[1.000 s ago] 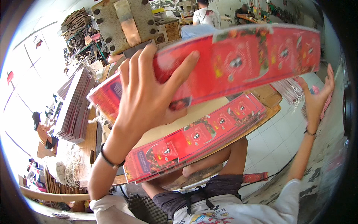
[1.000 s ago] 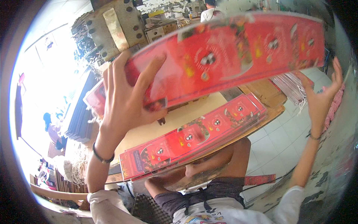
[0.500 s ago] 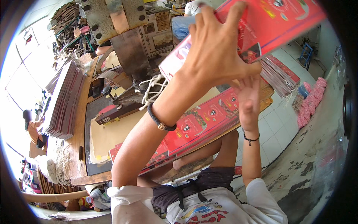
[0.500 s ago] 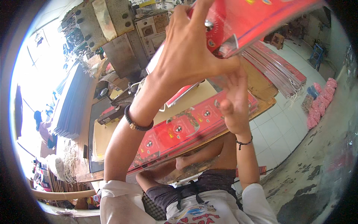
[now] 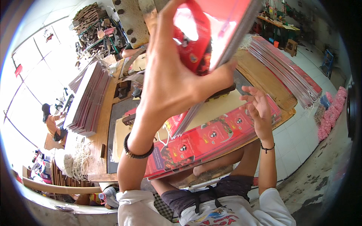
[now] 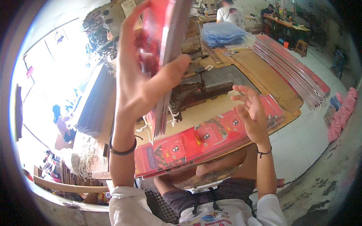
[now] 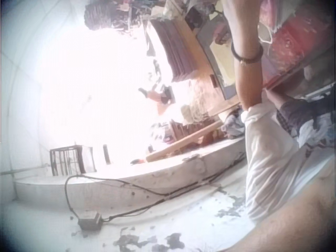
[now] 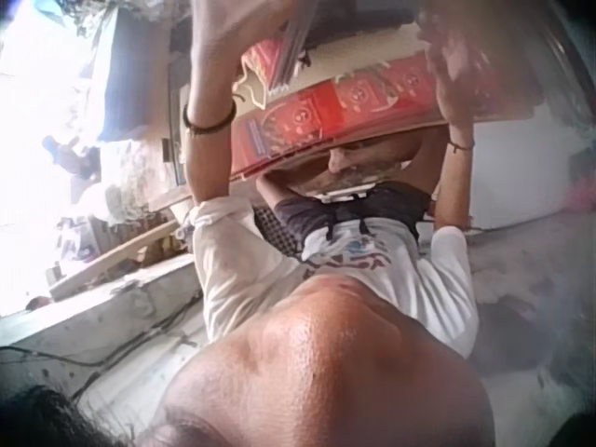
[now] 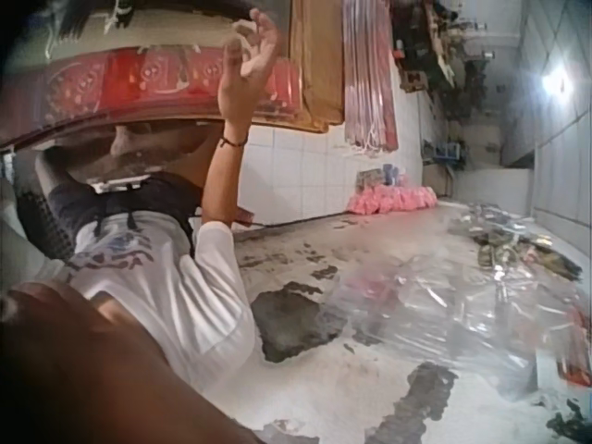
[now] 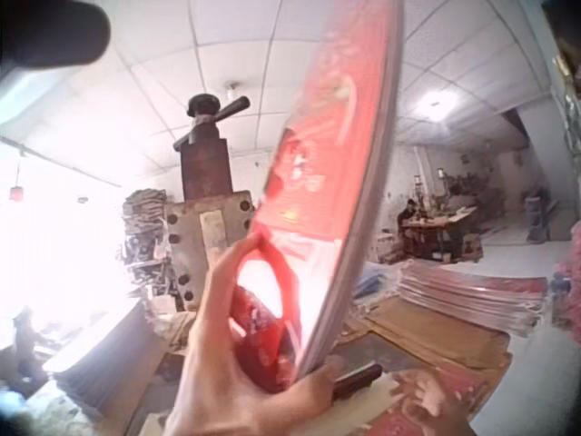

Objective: The person aligns stacks of printed paper sheets and feeds them through a press machine by hand to create folds or creases.

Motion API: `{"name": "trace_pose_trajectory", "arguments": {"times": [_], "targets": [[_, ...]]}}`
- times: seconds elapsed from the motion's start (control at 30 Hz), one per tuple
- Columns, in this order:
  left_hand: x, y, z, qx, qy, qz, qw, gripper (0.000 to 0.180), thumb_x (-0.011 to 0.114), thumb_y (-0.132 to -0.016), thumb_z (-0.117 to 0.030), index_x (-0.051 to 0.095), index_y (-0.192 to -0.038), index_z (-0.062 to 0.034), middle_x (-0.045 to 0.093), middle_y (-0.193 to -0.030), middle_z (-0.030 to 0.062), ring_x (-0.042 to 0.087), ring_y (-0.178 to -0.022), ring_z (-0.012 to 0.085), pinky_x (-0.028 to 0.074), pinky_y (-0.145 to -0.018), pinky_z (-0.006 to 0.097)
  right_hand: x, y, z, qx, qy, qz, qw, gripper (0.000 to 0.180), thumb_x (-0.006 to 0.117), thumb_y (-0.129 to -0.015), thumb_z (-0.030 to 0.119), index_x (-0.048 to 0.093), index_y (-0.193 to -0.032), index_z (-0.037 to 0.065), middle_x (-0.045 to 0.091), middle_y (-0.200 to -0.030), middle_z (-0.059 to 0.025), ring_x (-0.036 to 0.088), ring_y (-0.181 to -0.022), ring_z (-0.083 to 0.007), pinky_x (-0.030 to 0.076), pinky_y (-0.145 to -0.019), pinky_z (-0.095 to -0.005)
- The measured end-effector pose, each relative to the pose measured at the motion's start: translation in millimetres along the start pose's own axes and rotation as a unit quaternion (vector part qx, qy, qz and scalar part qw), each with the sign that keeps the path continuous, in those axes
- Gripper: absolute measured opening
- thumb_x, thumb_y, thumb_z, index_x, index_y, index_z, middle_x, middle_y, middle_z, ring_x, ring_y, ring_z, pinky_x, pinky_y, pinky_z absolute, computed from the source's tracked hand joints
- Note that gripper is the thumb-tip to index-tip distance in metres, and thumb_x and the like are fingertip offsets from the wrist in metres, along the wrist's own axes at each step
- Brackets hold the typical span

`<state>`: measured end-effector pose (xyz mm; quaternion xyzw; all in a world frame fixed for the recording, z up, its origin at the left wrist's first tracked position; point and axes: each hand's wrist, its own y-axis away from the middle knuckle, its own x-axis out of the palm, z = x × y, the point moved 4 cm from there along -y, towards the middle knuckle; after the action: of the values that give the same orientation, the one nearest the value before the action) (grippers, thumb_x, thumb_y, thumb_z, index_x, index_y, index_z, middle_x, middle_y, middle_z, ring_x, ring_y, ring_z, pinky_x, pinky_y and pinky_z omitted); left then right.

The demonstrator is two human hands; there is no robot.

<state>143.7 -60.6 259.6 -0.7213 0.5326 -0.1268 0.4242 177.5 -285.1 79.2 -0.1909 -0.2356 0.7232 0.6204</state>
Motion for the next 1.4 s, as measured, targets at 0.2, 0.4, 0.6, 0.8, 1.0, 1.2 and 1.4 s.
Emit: {"name": "trace_pose_trajectory", "arguments": {"times": [0.2,0.4,0.6,0.8,1.0,1.2,1.4], "targets": [[-47.2,10.7,27.3,0.027,0.053,-0.075,0.995,0.055,0.061,-0.080,-0.029,0.048,-0.124,0.0008,0.057,-0.104,0.0122,0.058,-0.085,0.0180,0.049,-0.071,0.031,18.6,5.1,-3.4,0.041,-0.040,0.055,0.997,0.053,0.062,-0.089,0.032,0.040,-0.128,0.003,0.045,-0.131,-0.0114,0.050,-0.109,-0.0183,0.043,-0.091,-0.0337],[-29.6,9.3,3.8,0.059,0.201,0.025,0.978,0.073,0.065,-0.079,-0.031,0.024,-0.133,-0.0032,0.054,-0.099,0.0087,0.053,-0.080,0.0120,0.044,-0.068,0.027,45.5,-0.9,17.5,-0.034,-0.011,0.166,0.985,0.063,0.063,-0.085,0.043,0.042,-0.129,0.003,0.047,-0.129,-0.0115,0.049,-0.115,-0.0200,0.040,-0.095,-0.0349],[17.4,25.0,0.9,0.069,0.243,0.021,0.967,0.053,0.057,-0.082,-0.027,0.036,-0.125,-0.0030,0.055,-0.102,0.0129,0.058,-0.086,0.0201,0.050,-0.075,0.033,66.2,-23.3,56.2,-0.162,0.020,0.226,0.960,0.101,0.083,-0.062,0.041,0.029,-0.139,0.006,0.039,-0.136,-0.0101,0.041,-0.125,-0.0229,0.036,-0.102,-0.0390],[52.5,46.8,15.2,0.033,0.234,0.043,0.971,0.094,0.073,-0.067,-0.028,0.016,-0.139,-0.0076,0.049,-0.103,0.0121,0.055,-0.078,0.0146,0.047,-0.065,0.028,60.7,-21.3,36.4,-0.100,0.027,0.287,0.952,0.124,0.090,-0.052,0.037,0.010,-0.143,0.008,0.030,-0.139,-0.0131,0.034,-0.130,-0.0260,0.034,-0.103,-0.0400],[84.2,72.4,40.9,0.052,0.250,0.030,0.966,0.102,0.074,-0.062,-0.017,0.010,-0.140,-0.0034,0.049,-0.106,0.0158,0.059,-0.072,0.0166,0.050,-0.060,0.027,42.3,-7.4,10.7,-0.053,0.077,0.287,0.953,0.116,0.088,-0.054,0.023,0.012,-0.141,0.010,0.034,-0.136,-0.0135,0.039,-0.127,-0.0262,0.037,-0.103,-0.0410],[98.3,97.3,70.7,0.085,0.240,0.038,0.966,0.108,0.072,-0.059,-0.015,0.004,-0.142,-0.0043,0.046,-0.110,0.0173,0.057,-0.087,0.0212,0.049,-0.074,0.033,36.1,1.5,-15.8,-0.039,0.099,0.309,0.945,0.119,0.090,-0.051,0.024,0.014,-0.141,0.009,0.033,-0.137,-0.0133,0.038,-0.128,-0.0264,0.034,-0.105,-0.0399],[95.3,108.0,77.2,0.099,0.191,0.057,0.975,0.119,0.072,-0.053,-0.020,-0.005,-0.142,-0.0054,0.038,-0.117,0.0181,0.049,-0.100,0.0241,0.043,-0.086,0.038,38.0,3.8,-44.2,-0.050,-0.020,0.313,0.948,0.120,0.090,-0.050,0.026,0.014,-0.141,0.008,0.028,-0.139,-0.0118,0.031,-0.132,-0.0261,0.029,-0.108,-0.0412]]}}
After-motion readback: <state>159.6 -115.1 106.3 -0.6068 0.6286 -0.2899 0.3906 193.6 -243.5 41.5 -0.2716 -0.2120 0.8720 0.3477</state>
